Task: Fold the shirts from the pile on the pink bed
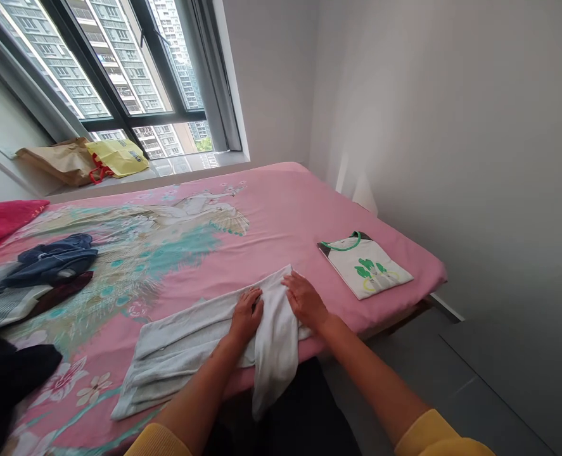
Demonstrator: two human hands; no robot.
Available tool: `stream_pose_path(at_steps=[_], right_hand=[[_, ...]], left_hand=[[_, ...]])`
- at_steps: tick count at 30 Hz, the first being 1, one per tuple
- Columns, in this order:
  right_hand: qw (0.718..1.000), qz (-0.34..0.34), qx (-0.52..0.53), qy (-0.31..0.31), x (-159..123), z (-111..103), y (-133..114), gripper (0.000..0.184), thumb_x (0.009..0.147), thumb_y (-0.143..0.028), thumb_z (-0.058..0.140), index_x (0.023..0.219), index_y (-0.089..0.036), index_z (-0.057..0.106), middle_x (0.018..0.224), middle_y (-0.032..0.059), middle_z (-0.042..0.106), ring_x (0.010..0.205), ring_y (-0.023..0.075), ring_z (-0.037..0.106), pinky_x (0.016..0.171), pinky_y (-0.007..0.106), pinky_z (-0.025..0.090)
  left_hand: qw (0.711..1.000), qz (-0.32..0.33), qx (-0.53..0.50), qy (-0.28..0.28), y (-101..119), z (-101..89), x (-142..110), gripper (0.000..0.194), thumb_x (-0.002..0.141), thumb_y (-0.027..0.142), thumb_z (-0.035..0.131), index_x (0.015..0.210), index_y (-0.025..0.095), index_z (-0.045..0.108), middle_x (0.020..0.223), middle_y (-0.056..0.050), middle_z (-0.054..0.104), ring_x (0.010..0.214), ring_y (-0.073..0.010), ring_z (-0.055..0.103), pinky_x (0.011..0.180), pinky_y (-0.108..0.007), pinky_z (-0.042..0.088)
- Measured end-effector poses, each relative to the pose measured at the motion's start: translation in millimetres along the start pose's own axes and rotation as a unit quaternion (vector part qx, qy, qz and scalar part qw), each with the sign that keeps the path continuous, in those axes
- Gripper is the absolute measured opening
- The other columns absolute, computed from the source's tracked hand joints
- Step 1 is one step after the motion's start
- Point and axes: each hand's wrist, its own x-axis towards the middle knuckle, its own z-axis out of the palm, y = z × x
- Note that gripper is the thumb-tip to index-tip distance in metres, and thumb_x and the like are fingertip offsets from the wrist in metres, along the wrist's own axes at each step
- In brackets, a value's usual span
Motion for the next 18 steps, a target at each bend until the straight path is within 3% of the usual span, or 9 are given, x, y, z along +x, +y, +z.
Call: stream_pose_path(at_steps=[2,5,7,10,14,16,18], right_hand=[[0.999,-0.024,0.006,-0.041,-14.7,5.4,-8.1,0.041,0.092,-0.030,0.031,0.126,-0.018,0.051,0.136,0.0056,0.048,0.134,0.0190,0.030,0.111,0.043,0.025],[0.995,0.003,-0.019,-0.098,-28.3,17.3,-7.4,0.043,0.091,-0.030,0.033,0.131,-0.020,0.047,0.140,0.0046,0.044,0.135,0.0216,0.029,0.111,0.049,0.021],[0.994,0.012,-0.028,-0.107,-31.2,22.7,-2.6,0.044,0.091,-0.029,0.033,0.133,-0.022,0.045,0.142,0.0027,0.040,0.136,0.0210,0.027,0.112,0.049,0.018],[0.993,0.016,-0.034,-0.112,-31.1,24.5,2.4,0.045,0.091,-0.029,0.033,0.133,-0.023,0.045,0.143,0.0025,0.039,0.136,0.0203,0.026,0.112,0.048,0.016],[0.991,0.018,-0.043,-0.122,-31.8,23.0,2.3,0.045,0.091,-0.030,0.033,0.134,-0.023,0.044,0.144,0.0028,0.038,0.136,0.0201,0.026,0.111,0.047,0.017],[0.991,0.020,-0.053,-0.120,-33.2,23.5,1.7,0.046,0.091,-0.030,0.032,0.134,-0.022,0.044,0.144,0.0026,0.038,0.136,0.0198,0.025,0.111,0.047,0.016],[0.991,0.021,-0.063,-0.118,-34.6,25.2,1.7,0.046,0.091,-0.031,0.032,0.134,-0.022,0.043,0.144,0.0025,0.037,0.136,0.0195,0.025,0.112,0.046,0.016]], left_hand=[[0.998,-0.038,-0.056,0.001,8.5,-6.2,4.2,0.026,0.072,0.020,0.059,0.097,0.020,0.067,0.111,-0.008,0.066,0.119,-0.0259,0.050,0.108,-0.047,0.028],[0.994,-0.067,-0.084,0.015,29.5,-21.4,-6.0,0.026,0.078,0.028,0.055,0.100,0.018,0.065,0.106,-0.009,0.067,0.104,-0.0230,0.060,0.095,-0.042,0.043],[0.989,-0.080,-0.116,0.042,46.3,-32.4,-33.4,0.027,0.083,0.035,0.051,0.098,0.018,0.063,0.099,-0.007,0.067,0.093,-0.0196,0.062,0.085,-0.035,0.047],[0.974,-0.119,-0.182,0.062,63.2,-42.6,-102.1,0.026,0.083,0.042,0.052,0.076,0.018,0.060,0.074,-0.002,0.063,0.074,-0.0148,0.058,0.072,-0.026,0.046],[0.951,-0.226,-0.201,0.067,53.7,-39.5,-188.3,0.032,0.079,0.047,0.056,0.071,0.016,0.059,0.067,-0.001,0.060,0.065,-0.0145,0.055,0.060,-0.024,0.043],[0.950,-0.248,-0.171,0.076,40.6,-33.9,-207.2,0.032,0.078,0.047,0.056,0.079,0.015,0.063,0.074,-0.004,0.064,0.072,-0.0174,0.058,0.065,-0.027,0.045],[0.959,-0.246,-0.130,0.053,28.8,-27.9,-209.8,0.034,0.080,0.045,0.051,0.085,0.015,0.066,0.081,-0.006,0.067,0.079,-0.0205,0.060,0.073,-0.032,0.046]])
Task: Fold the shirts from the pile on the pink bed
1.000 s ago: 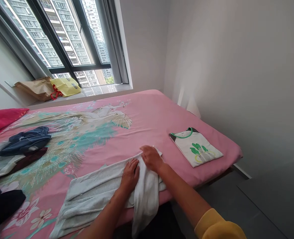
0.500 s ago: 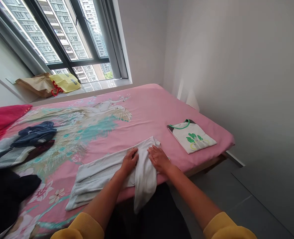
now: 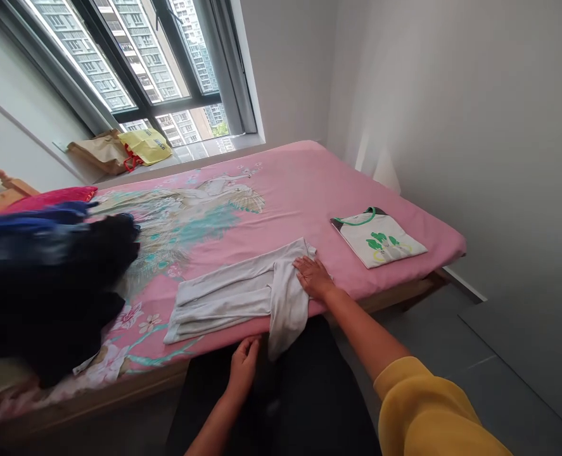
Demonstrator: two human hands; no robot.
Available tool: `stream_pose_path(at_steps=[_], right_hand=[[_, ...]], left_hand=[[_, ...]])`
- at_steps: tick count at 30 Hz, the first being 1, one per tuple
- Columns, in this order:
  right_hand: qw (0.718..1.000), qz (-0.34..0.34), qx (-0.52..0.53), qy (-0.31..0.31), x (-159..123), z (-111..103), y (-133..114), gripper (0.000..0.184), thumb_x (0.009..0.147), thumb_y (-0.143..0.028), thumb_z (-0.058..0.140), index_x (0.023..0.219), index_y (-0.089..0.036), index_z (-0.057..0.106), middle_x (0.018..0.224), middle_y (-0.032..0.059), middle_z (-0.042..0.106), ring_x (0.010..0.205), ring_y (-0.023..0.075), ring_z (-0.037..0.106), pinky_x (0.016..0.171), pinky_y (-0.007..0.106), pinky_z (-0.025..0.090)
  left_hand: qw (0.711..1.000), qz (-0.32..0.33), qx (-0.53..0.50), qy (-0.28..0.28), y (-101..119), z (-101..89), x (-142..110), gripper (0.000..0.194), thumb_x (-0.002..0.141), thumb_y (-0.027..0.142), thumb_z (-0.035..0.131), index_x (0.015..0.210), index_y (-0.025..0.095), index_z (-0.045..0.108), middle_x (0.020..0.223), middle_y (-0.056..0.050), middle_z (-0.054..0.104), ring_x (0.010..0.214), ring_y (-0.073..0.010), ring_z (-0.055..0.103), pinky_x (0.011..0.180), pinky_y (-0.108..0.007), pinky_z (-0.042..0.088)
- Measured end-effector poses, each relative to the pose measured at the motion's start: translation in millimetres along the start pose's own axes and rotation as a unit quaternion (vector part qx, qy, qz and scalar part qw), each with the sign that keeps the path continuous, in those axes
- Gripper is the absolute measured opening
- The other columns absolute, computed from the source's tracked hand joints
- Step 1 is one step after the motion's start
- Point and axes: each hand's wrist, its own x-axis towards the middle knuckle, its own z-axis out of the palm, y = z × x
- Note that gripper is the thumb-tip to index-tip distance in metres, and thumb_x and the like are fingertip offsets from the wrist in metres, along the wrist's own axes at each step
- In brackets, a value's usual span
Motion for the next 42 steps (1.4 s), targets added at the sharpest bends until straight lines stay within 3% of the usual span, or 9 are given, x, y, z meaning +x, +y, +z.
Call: stream_pose_path(at_steps=[5,9,12,16,20,24,30,37,42], right_hand=[[1.000,0.005,-0.014,-0.001,-0.2,5.0,0.9,0.046,0.091,-0.032,0.031,0.135,-0.023,0.043,0.145,0.0025,0.037,0.136,0.0196,0.024,0.111,0.046,0.015],[1.000,0.006,-0.016,0.004,-0.2,6.5,1.4,0.046,0.092,-0.033,0.031,0.135,-0.023,0.042,0.145,0.0025,0.037,0.136,0.0197,0.025,0.111,0.046,0.015],[1.000,0.003,-0.018,0.006,-0.6,6.5,1.3,0.046,0.092,-0.033,0.030,0.135,-0.023,0.042,0.145,0.0029,0.037,0.136,0.0192,0.025,0.111,0.046,0.016],[1.000,0.004,-0.020,0.004,-1.0,5.7,0.7,0.046,0.092,-0.032,0.030,0.135,-0.022,0.042,0.145,0.0026,0.037,0.136,0.0194,0.026,0.111,0.046,0.016],[1.000,0.006,-0.027,0.003,-1.5,5.2,-0.2,0.046,0.092,-0.033,0.030,0.135,-0.023,0.043,0.145,0.0024,0.037,0.136,0.0195,0.026,0.111,0.046,0.016],[0.999,0.011,-0.032,0.001,-2.6,4.5,-1.5,0.046,0.092,-0.033,0.029,0.134,-0.023,0.043,0.145,0.0020,0.037,0.135,0.0199,0.026,0.111,0.046,0.016],[0.999,0.019,-0.037,0.005,-4.9,2.2,-3.2,0.046,0.092,-0.033,0.029,0.135,-0.023,0.042,0.145,0.0015,0.036,0.135,0.0202,0.026,0.110,0.045,0.017],[0.999,0.020,-0.030,0.013,-4.9,5.3,0.4,0.045,0.093,-0.034,0.029,0.134,-0.023,0.043,0.145,0.0006,0.037,0.135,0.0202,0.026,0.111,0.045,0.016],[0.999,0.017,-0.025,0.025,-4.7,7.3,2.0,0.045,0.093,-0.034,0.029,0.134,-0.023,0.044,0.144,-0.0001,0.038,0.135,0.0202,0.027,0.110,0.045,0.016]], left_hand=[[0.996,0.001,0.077,-0.053,-1.7,15.1,14.4,0.024,0.069,0.034,0.062,0.082,0.015,0.067,0.081,-0.009,0.068,0.079,-0.0251,0.061,0.076,-0.038,0.046],[0.994,0.022,0.081,-0.065,10.5,20.6,-5.4,0.012,0.067,0.029,0.064,0.071,0.018,0.063,0.073,-0.003,0.062,0.075,-0.0214,0.057,0.073,-0.033,0.044],[0.994,0.006,-0.002,-0.109,18.8,19.1,-28.9,0.018,0.071,0.033,0.064,0.078,0.018,0.058,0.074,0.000,0.060,0.073,-0.0170,0.055,0.069,-0.028,0.044],[0.959,-0.118,-0.198,-0.164,18.2,18.0,-46.7,0.041,0.069,0.046,0.068,0.096,0.018,0.055,0.083,-0.003,0.064,0.075,-0.0158,0.058,0.069,-0.027,0.046],[0.938,-0.186,-0.249,-0.156,10.8,20.8,-50.0,0.040,0.067,0.050,0.069,0.085,0.015,0.059,0.075,-0.002,0.064,0.066,-0.0134,0.058,0.063,-0.025,0.044],[0.957,-0.151,-0.210,-0.134,10.0,26.3,-51.9,0.027,0.057,0.027,0.075,0.072,0.016,0.055,0.068,0.000,0.063,0.063,-0.0122,0.057,0.062,-0.023,0.043],[0.954,-0.113,-0.249,-0.120,3.6,25.6,-61.0,0.056,0.059,0.017,0.063,0.109,0.023,0.039,0.091,-0.002,0.063,0.074,-0.0142,0.061,0.069,-0.027,0.048],[0.979,-0.035,-0.089,-0.182,-10.1,21.9,-83.0,0.068,0.061,0.010,0.062,0.120,0.023,0.031,0.111,-0.007,0.055,0.091,-0.0163,0.060,0.078,-0.029,0.049],[0.989,0.049,0.021,-0.135,-18.0,24.1,-83.6,0.062,0.070,0.014,0.058,0.127,0.019,0.033,0.122,-0.012,0.052,0.113,-0.0219,0.053,0.097,-0.037,0.042]])
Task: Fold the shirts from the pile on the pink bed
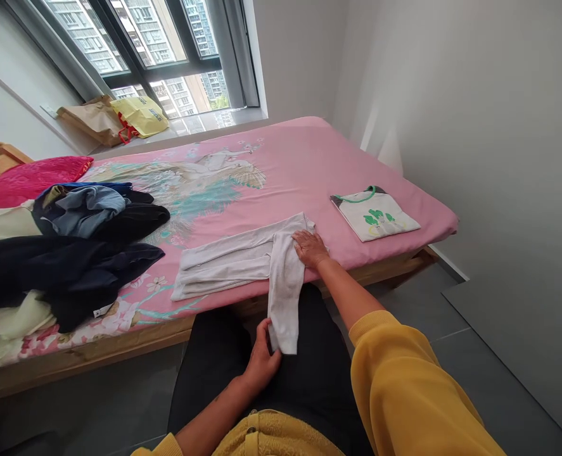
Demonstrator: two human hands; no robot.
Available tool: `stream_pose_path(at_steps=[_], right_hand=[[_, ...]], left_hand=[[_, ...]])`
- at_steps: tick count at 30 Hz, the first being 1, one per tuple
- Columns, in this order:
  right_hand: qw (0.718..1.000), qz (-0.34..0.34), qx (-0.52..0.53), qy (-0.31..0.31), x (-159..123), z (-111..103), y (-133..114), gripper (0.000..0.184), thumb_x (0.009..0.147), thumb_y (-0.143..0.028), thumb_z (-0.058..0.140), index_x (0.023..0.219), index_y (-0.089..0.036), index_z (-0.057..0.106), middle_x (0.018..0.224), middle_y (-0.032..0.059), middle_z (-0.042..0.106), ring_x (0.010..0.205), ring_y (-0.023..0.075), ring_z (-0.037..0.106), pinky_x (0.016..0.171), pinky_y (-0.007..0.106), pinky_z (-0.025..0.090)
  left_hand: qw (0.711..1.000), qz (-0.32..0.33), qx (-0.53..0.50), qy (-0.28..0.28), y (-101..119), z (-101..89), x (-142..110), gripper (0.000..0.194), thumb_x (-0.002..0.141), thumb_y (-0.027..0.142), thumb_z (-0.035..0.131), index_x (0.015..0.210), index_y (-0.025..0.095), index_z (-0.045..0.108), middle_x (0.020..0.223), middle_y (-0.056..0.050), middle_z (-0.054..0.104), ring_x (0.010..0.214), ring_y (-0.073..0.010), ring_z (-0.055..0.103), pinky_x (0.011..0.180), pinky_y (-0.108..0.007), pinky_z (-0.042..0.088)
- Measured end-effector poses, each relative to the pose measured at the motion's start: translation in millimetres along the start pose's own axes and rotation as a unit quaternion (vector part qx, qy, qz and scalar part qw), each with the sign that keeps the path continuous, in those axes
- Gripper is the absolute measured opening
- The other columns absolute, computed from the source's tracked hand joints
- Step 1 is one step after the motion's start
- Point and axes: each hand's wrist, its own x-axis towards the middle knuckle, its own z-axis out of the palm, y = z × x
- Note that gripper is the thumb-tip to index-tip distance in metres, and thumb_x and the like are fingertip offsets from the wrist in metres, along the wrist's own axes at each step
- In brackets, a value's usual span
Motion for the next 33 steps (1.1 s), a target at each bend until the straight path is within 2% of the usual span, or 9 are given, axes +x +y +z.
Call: stream_pose_path(at_steps=[4,8,11,14,19,23,26,29,33], right_hand=[[1.000,0.004,-0.004,-0.005,0.1,-0.5,-0.3,0.045,0.093,-0.035,0.028,0.134,-0.023,0.044,0.145,0.0002,0.037,0.135,0.0204,0.027,0.110,0.045,0.016],[1.000,0.002,-0.008,0.000,0.0,0.1,-0.1,0.045,0.093,-0.034,0.028,0.134,-0.023,0.044,0.144,0.0002,0.038,0.135,0.0201,0.027,0.111,0.044,0.015],[1.000,0.000,-0.005,0.004,-0.4,0.5,0.3,0.045,0.093,-0.034,0.029,0.133,-0.023,0.045,0.144,0.0000,0.038,0.134,0.0199,0.028,0.111,0.043,0.015],[1.000,-0.003,-0.005,0.009,-1.2,0.5,0.4,0.044,0.092,-0.033,0.030,0.133,-0.023,0.045,0.144,-0.0003,0.039,0.134,0.0197,0.028,0.110,0.043,0.016],[1.000,-0.002,-0.004,0.008,-2.6,1.5,0.4,0.044,0.092,-0.033,0.030,0.133,-0.023,0.045,0.144,0.0002,0.039,0.134,0.0202,0.027,0.110,0.043,0.016],[1.000,-0.002,0.003,0.011,-3.3,2.8,0.7,0.044,0.092,-0.033,0.031,0.132,-0.023,0.045,0.143,0.0008,0.039,0.134,0.0207,0.029,0.110,0.045,0.017],[1.000,-0.003,0.009,0.014,-3.3,3.5,0.2,0.044,0.092,-0.033,0.032,0.131,-0.023,0.046,0.143,0.0011,0.040,0.133,0.0205,0.029,0.110,0.045,0.017],[1.000,-0.001,0.011,0.017,-3.3,3.7,-1.1,0.043,0.091,-0.033,0.033,0.130,-0.023,0.047,0.142,0.0017,0.041,0.133,0.0209,0.030,0.109,0.045,0.018],[1.000,-0.006,0.006,0.019,-3.3,3.4,-3.1,0.044,0.091,-0.033,0.033,0.131,-0.023,0.047,0.142,0.0017,0.041,0.133,0.0202,0.031,0.109,0.044,0.020]], left_hand=[[0.999,0.031,0.015,-0.007,-10.6,-3.8,-1.3,0.052,0.078,0.013,0.048,0.127,0.018,0.032,0.122,-0.012,0.053,0.111,-0.0200,0.054,0.098,-0.039,0.041],[0.997,0.071,0.033,-0.020,-12.6,-5.5,-3.4,0.062,0.072,0.008,0.051,0.130,0.017,0.032,0.126,-0.013,0.051,0.115,-0.0220,0.051,0.100,-0.040,0.039],[0.996,0.073,0.048,-0.024,-10.0,-4.9,-2.8,0.062,0.070,0.007,0.051,0.129,0.017,0.034,0.127,-0.013,0.049,0.118,-0.0218,0.048,0.103,-0.040,0.036],[0.996,0.059,0.056,-0.020,-9.7,-5.2,-3.6,0.057,0.072,0.009,0.049,0.127,0.017,0.036,0.122,-0.011,0.052,0.112,-0.0200,0.052,0.099,-0.037,0.039],[0.997,0.031,0.058,0.033,-12.3,-8.1,-9.4,0.037,0.077,0.013,0.042,0.113,0.019,0.045,0.099,-0.005,0.060,0.085,-0.0155,0.057,0.080,-0.030,0.045],[0.995,0.045,0.062,0.062,-2.7,-12.3,-12.8,0.022,0.075,0.018,0.050,0.097,0.020,0.047,0.076,0.002,0.055,0.066,-0.0123,0.051,0.063,-0.024,0.043],[0.990,0.087,0.080,0.073,12.3,-18.2,-17.6,0.009,0.078,0.020,0.050,0.087,0.019,0.051,0.075,0.001,0.056,0.067,-0.0123,0.051,0.064,-0.024,0.042],[0.984,0.140,0.064,0.090,23.6,-25.1,-25.1,0.008,0.080,0.020,0.048,0.086,0.019,0.053,0.091,-0.003,0.062,0.083,-0.0156,0.056,0.076,-0.027,0.044],[0.981,0.110,0.070,0.145,25.5,-33.4,-34.1,0.007,0.077,0.018,0.051,0.084,0.019,0.052,0.080,-0.001,0.063,0.072,-0.0148,0.059,0.068,-0.026,0.046]])
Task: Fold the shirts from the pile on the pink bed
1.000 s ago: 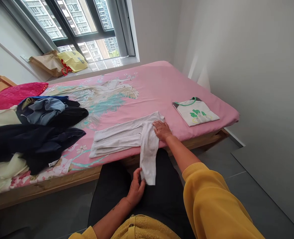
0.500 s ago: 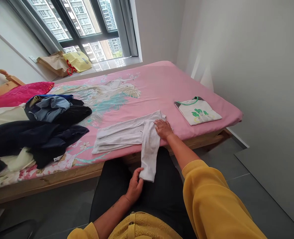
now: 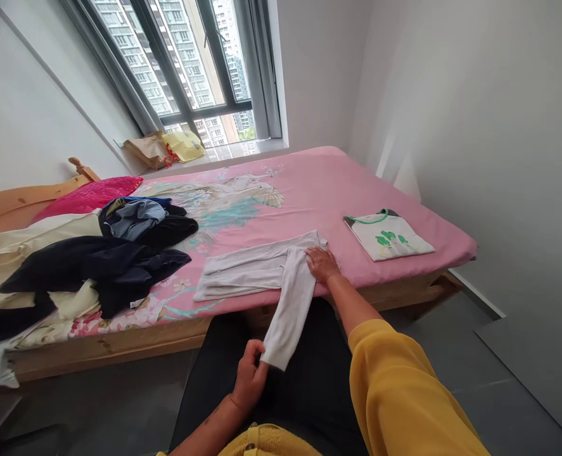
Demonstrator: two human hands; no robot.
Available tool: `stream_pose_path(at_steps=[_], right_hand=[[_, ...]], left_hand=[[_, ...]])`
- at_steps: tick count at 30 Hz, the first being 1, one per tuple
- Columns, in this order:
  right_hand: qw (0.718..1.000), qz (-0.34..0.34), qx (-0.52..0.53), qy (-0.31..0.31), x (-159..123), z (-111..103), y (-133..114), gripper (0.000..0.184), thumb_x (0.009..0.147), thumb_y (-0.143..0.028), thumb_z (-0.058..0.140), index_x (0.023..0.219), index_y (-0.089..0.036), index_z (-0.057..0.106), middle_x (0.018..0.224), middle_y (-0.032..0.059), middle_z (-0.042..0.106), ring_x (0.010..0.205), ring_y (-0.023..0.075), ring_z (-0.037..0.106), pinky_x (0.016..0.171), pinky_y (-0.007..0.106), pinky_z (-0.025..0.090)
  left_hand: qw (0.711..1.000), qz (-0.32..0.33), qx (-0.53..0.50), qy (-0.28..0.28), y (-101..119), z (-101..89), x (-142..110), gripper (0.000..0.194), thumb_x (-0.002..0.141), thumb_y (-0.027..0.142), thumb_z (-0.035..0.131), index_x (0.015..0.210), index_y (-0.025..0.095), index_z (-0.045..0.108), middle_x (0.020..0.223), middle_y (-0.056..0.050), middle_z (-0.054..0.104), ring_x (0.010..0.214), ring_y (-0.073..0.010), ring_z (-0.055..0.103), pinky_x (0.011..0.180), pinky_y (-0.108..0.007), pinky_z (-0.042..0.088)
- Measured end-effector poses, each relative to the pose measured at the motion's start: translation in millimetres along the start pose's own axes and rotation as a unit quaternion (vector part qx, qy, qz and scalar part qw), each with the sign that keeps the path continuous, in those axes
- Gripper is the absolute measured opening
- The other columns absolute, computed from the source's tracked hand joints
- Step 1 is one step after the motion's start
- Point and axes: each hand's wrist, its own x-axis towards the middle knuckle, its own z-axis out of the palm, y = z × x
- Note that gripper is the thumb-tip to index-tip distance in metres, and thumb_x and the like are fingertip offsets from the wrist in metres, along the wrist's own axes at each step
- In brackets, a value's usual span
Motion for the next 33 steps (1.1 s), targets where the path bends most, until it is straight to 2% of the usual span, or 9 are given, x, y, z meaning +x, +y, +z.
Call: stream_pose_path(at_steps=[2,5,9,13,17,21,24,28,33], right_hand=[[1.000,-0.002,-0.004,0.000,0.1,0.2,-0.6,0.044,0.091,-0.033,0.032,0.131,-0.023,0.047,0.142,0.0017,0.041,0.133,0.0198,0.031,0.109,0.044,0.020],[1.000,-0.003,-0.009,-0.003,0.6,1.3,-0.7,0.044,0.091,-0.034,0.032,0.131,-0.023,0.047,0.142,0.0016,0.041,0.132,0.0198,0.031,0.109,0.044,0.021],[1.000,0.001,-0.013,-0.006,1.2,3.6,-0.3,0.045,0.091,-0.034,0.030,0.132,-0.023,0.046,0.143,0.0017,0.040,0.133,0.0200,0.031,0.109,0.044,0.020],[1.000,0.004,-0.013,-0.007,1.2,4.9,-0.3,0.044,0.091,-0.034,0.030,0.131,-0.024,0.046,0.143,0.0009,0.040,0.133,0.0198,0.031,0.109,0.044,0.020],[1.000,0.004,-0.015,-0.004,1.0,4.4,-1.3,0.044,0.091,-0.033,0.031,0.131,-0.023,0.046,0.143,0.0007,0.040,0.133,0.0190,0.030,0.109,0.042,0.019],[1.000,0.005,-0.016,-0.007,-0.4,3.5,-3.1,0.044,0.091,-0.033,0.031,0.132,-0.023,0.046,0.143,0.0005,0.039,0.133,0.0186,0.029,0.110,0.041,0.018],[1.000,0.008,-0.015,-0.013,-1.2,2.6,-4.0,0.044,0.092,-0.033,0.031,0.132,-0.023,0.045,0.144,0.0003,0.039,0.134,0.0183,0.028,0.110,0.041,0.017],[0.999,0.013,-0.015,-0.032,4.1,-6.6,-7.1,0.043,0.090,-0.032,0.034,0.130,-0.024,0.048,0.142,0.0009,0.041,0.133,0.0184,0.030,0.109,0.041,0.020],[0.999,0.021,-0.022,-0.032,16.9,-27.5,-31.3,0.042,0.091,-0.031,0.033,0.125,-0.018,0.052,0.133,0.0069,0.051,0.124,0.0197,0.043,0.108,0.041,0.022]], left_hand=[[1.000,-0.011,0.005,0.004,-1.0,-3.9,-2.2,0.022,0.080,0.015,0.047,0.100,0.018,0.054,0.089,-0.003,0.066,0.077,-0.0158,0.062,0.070,-0.027,0.048],[0.999,0.045,0.005,-0.030,-0.6,-7.9,-4.9,0.045,0.082,0.012,0.042,0.126,0.019,0.048,0.117,-0.008,0.062,0.103,-0.0187,0.060,0.089,-0.031,0.046],[0.991,0.095,0.004,-0.091,4.3,-9.4,-7.7,0.043,0.081,0.012,0.044,0.121,0.021,0.058,0.106,-0.008,0.068,0.094,-0.0184,0.062,0.086,-0.030,0.048],[0.994,-0.015,-0.056,-0.089,13.3,-6.0,-5.5,0.027,0.081,0.020,0.049,0.099,0.019,0.068,0.097,-0.007,0.069,0.092,-0.0201,0.062,0.084,-0.030,0.047],[0.979,-0.162,-0.119,-0.034,16.7,5.9,3.1,0.023,0.077,0.036,0.058,0.079,0.015,0.064,0.071,-0.003,0.064,0.066,-0.0148,0.056,0.063,-0.024,0.045],[0.937,-0.251,-0.236,-0.062,16.8,17.4,8.8,0.052,0.065,0.039,0.070,0.109,0.014,0.057,0.063,0.002,0.059,0.055,-0.0114,0.049,0.056,-0.023,0.039],[0.929,-0.252,-0.246,-0.116,25.4,18.1,9.1,0.041,0.068,0.039,0.067,0.097,0.011,0.063,0.066,0.000,0.060,0.059,-0.0120,0.049,0.058,-0.023,0.038],[0.940,-0.225,-0.228,-0.116,35.7,15.5,9.4,0.028,0.074,0.038,0.058,0.071,0.012,0.064,0.060,0.001,0.054,0.058,-0.0108,0.043,0.056,-0.023,0.033],[0.894,-0.290,-0.329,-0.088,20.0,22.2,10.1,0.025,0.067,0.037,0.062,0.075,0.014,0.060,0.060,0.002,0.056,0.055,-0.0102,0.043,0.054,-0.022,0.032]])
